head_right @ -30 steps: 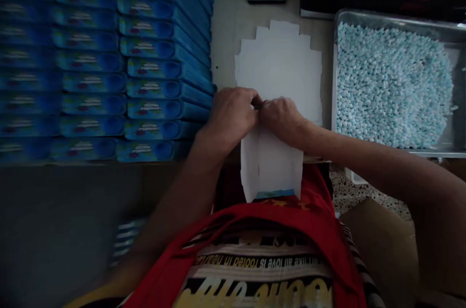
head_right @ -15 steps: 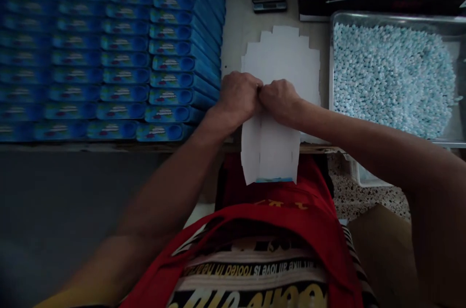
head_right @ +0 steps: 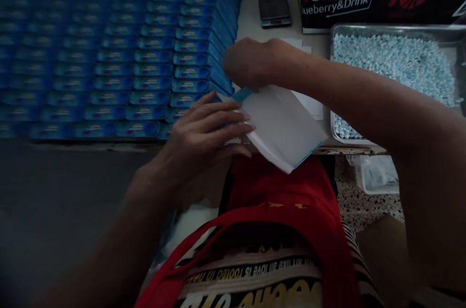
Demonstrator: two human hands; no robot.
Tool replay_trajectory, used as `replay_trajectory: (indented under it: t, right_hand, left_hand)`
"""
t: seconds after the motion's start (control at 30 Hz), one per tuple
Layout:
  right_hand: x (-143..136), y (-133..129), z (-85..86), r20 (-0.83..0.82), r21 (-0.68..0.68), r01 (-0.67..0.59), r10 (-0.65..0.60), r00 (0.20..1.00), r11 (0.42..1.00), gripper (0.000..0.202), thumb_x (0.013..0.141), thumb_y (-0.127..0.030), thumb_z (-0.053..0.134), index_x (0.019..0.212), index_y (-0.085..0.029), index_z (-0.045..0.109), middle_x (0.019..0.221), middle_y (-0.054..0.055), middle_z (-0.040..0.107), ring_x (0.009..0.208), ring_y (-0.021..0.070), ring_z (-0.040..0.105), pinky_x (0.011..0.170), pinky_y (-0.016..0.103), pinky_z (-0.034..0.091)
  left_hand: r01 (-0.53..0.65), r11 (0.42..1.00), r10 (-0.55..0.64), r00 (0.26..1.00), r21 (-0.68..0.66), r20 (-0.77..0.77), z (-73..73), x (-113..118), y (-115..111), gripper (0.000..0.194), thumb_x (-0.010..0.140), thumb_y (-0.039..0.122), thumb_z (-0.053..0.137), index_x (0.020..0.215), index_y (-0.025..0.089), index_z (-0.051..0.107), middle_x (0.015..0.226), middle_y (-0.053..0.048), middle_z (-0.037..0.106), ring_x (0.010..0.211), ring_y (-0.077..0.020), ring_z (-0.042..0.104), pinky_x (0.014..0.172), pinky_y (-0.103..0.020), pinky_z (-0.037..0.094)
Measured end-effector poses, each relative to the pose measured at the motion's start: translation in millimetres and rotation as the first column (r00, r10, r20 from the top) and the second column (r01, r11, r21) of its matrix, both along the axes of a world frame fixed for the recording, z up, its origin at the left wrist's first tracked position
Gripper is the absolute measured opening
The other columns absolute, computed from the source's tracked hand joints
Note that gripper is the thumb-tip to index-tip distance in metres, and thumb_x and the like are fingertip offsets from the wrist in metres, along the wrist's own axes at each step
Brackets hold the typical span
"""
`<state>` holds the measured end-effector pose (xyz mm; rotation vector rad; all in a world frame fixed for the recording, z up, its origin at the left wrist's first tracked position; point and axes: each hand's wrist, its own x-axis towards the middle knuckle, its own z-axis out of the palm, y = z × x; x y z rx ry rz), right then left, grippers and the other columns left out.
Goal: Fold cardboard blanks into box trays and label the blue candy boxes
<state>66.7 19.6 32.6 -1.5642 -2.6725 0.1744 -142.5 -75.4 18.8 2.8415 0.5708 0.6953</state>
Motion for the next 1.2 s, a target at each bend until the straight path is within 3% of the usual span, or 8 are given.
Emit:
replay_trajectory:
  t: [0.1,0.27,0.37,0.5,0.6,0.73,0.97,1.2]
  right_hand:
    - [-29.6,7.9,25.4,0.322,-0.189,-0.109,0.166,0.932,0.976,0.028,0.090,-0.016,0.073,0.065,-0.007,0.066,0.091,0.002,0.080,0.109,0.0193,0.074,0.078,0.023,0.052]
    - [-21.7,-35.1,35.6,0.247,-0.045,-0.117,0.125,0.961,0.992,0.027,0.106,-0.010,0.049,0.125,-0.005,0.068,0.132,0.004,0.069,0.134,0.0206,0.061,0.099,0.033,0.050]
    - [8.2,-100.3,7.4,-0.038,0.195,0.146,-0.142,0.989,0.970,0.027,0.111,-0.019,0.046,0.119,-0.014,0.071,0.118,0.006,0.070,0.116,0.0206,0.065,0.083,0.030,0.054]
    - [33.4,-177.1,-63.5,-0.262,0.457,0.251,-0.140,0.955,0.853,0.026,0.107,-0.013,0.050,0.104,-0.019,0.075,0.109,0.007,0.072,0.108,0.0205,0.061,0.092,0.033,0.053]
    - [37.0,-190.8,-99.5,-0.258,0.437,0.278,-0.176,0.950,0.855,0.029,0.104,-0.011,0.052,0.119,-0.021,0.074,0.122,0.010,0.070,0.122,0.0227,0.057,0.102,0.036,0.050]
    - [37.5,-177.3,-106.1,-0.204,0.285,0.294,-0.241,0.949,0.912,0.035,0.106,-0.015,0.051,0.136,-0.023,0.067,0.126,0.010,0.069,0.124,0.0248,0.055,0.101,0.039,0.047]
    - [39.2,-166.2,-102.7,-0.198,0.189,0.307,-0.270,0.942,0.933,0.021,0.106,-0.021,0.055,0.121,-0.026,0.068,0.118,0.008,0.068,0.116,0.0253,0.051,0.099,0.040,0.039]
    - [37.5,-158.9,-105.3,-0.133,0.137,0.296,-0.279,0.951,0.945,0.014,0.107,-0.030,0.055,0.113,-0.021,0.063,0.108,0.009,0.065,0.099,0.0259,0.046,0.085,0.041,0.034]
  left_hand:
    - [-0.107,0.993,0.108,0.994,0.047,-0.030,-29.5,14.4,-2.4,0.022,0.108,0.031,0.056,0.098,0.026,0.075,0.096,-0.002,0.077,0.102,-0.0213,0.070,0.110,-0.050,0.050]
    - [-0.337,0.941,0.331,0.933,-0.027,-0.140,-63.6,63.0,-5.4,0.021,0.105,0.022,0.052,0.094,0.019,0.071,0.095,-0.010,0.072,0.093,-0.0268,0.065,0.079,-0.041,0.049]
    - [-0.407,0.909,0.373,0.891,-0.092,-0.260,-60.4,76.0,-7.7,0.020,0.101,0.020,0.051,0.089,0.020,0.067,0.093,-0.012,0.071,0.093,-0.0292,0.064,0.076,-0.041,0.045]
    - [-0.390,0.897,0.309,0.889,-0.207,-0.337,-50.0,78.7,5.3,0.028,0.105,0.029,0.047,0.084,0.022,0.064,0.088,-0.009,0.071,0.089,-0.0268,0.063,0.073,-0.038,0.042]
    - [-0.445,0.799,0.273,0.868,-0.404,-0.415,-52.4,81.0,23.0,0.036,0.106,0.034,0.045,0.077,0.023,0.063,0.082,-0.006,0.069,0.080,-0.0238,0.062,0.070,-0.035,0.040]
    - [-0.464,0.651,0.235,0.876,-0.601,-0.421,-63.2,77.1,31.0,0.032,0.106,0.038,0.048,0.085,0.023,0.068,0.081,-0.003,0.069,0.078,-0.0217,0.062,0.071,-0.033,0.043]
    - [-0.439,0.885,0.404,0.890,-0.157,-0.212,-78.7,53.3,-16.9,0.025,0.104,0.035,0.057,0.119,0.020,0.070,0.119,-0.016,0.069,0.112,-0.0320,0.060,0.099,-0.046,0.046]
    - [-0.506,0.857,0.461,0.835,-0.092,-0.301,-95.6,57.1,-26.0,0.029,0.104,0.043,0.056,0.119,0.020,0.068,0.113,-0.015,0.068,0.103,-0.0322,0.058,0.091,-0.047,0.043]
